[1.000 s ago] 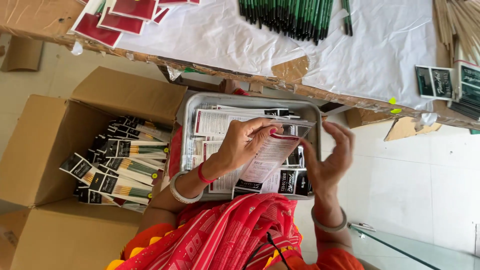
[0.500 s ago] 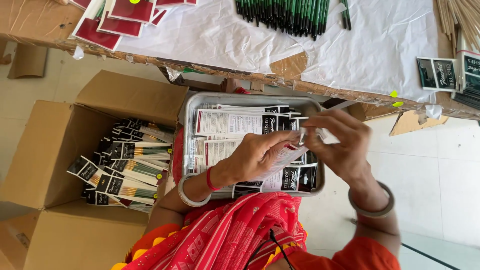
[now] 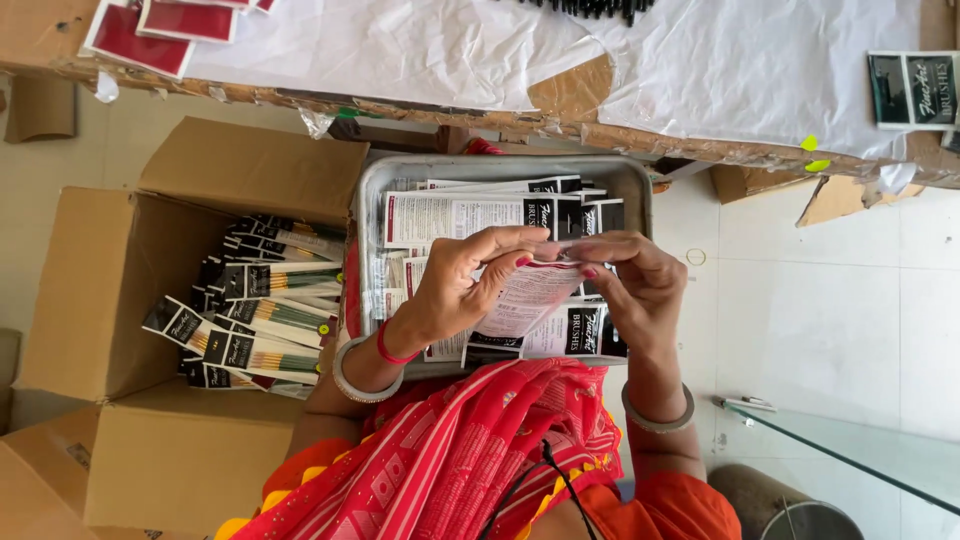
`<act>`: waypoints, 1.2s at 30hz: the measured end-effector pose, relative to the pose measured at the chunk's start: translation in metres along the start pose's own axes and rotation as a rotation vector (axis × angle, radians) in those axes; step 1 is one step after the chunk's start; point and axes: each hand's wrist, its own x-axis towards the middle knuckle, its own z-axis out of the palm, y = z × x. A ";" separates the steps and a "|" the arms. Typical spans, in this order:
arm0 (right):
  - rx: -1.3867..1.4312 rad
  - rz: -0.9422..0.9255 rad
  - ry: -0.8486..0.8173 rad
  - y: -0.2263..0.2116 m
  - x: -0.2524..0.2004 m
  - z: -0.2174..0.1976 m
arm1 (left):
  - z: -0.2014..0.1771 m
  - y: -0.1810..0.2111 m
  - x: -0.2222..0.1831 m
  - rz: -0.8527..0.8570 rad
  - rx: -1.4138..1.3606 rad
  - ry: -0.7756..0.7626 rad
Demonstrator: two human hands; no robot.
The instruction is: The person places individual paintbrushes into clear plastic sleeves, seals the sleeves, and places them into a cardboard box.
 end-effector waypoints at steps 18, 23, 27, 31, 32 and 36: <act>-0.137 -0.282 -0.361 0.013 0.047 -0.015 | -0.067 -0.017 0.021 0.280 0.146 -0.290; -0.317 -0.280 -0.272 0.020 0.038 0.001 | -0.066 -0.014 0.021 0.216 0.241 -0.255; 0.140 -0.040 -0.084 0.036 0.027 0.030 | -0.069 -0.021 0.010 0.142 0.234 -0.200; -0.360 0.378 -0.456 0.106 -0.021 0.030 | -0.092 -0.018 -0.014 0.105 0.090 -0.135; -0.358 0.360 -0.482 0.074 -0.011 0.032 | -0.100 -0.025 -0.022 0.110 0.112 -0.114; -0.379 -0.297 -0.341 -0.042 0.071 0.070 | -0.117 -0.056 -0.061 -0.012 -0.129 0.176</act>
